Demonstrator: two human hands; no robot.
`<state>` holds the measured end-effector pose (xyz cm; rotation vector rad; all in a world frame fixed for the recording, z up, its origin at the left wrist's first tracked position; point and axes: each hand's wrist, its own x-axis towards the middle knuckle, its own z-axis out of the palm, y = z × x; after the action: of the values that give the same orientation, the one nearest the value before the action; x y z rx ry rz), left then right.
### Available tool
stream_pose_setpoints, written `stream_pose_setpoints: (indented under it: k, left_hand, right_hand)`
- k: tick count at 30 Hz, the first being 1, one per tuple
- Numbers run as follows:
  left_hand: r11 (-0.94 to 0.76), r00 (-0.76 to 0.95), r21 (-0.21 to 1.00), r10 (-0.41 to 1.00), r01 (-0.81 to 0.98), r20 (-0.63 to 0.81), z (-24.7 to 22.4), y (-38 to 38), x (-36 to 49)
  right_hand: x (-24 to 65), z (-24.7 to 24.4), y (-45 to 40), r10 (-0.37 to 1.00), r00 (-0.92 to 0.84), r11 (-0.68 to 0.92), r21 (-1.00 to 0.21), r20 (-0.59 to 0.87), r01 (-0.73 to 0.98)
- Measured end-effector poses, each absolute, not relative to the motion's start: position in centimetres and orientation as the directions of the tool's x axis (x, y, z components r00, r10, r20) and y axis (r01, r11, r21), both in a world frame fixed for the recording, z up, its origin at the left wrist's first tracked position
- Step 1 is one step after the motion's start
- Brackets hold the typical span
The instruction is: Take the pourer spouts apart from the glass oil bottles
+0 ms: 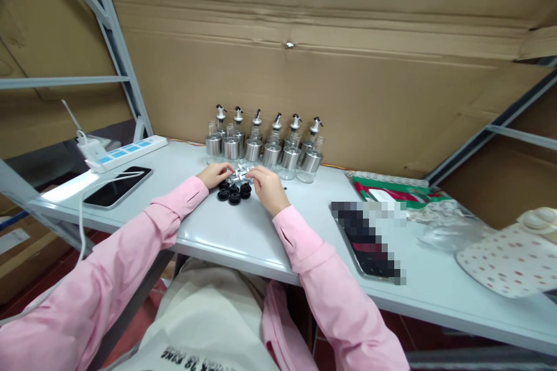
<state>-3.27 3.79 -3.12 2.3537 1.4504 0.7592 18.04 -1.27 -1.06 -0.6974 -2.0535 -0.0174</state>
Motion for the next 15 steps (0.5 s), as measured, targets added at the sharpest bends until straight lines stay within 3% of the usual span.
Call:
stream_pose_setpoints:
  k: [9,12,15]
  left_hand:
    - [-0.460,0.354,0.493,0.887,0.738,0.297,-3.4,3.9,-3.4]
    - [-0.468,0.356,0.481,0.882,0.741,0.310,-3.3,3.9,-3.4]
    - [-0.475,0.361,0.477,0.878,0.740,0.313,-3.3,3.9,-3.4]
  right_hand:
    - [18.4,-1.0,-0.9,0.446,-0.348,0.837,-0.248,0.825,0.487]
    - [18.9,-0.6,-0.2,0.465,-0.247,0.799,-0.283,0.850,0.530]
    - [19.9,0.8,1.7,0.470,-0.034,0.731,-0.367,0.882,0.575]
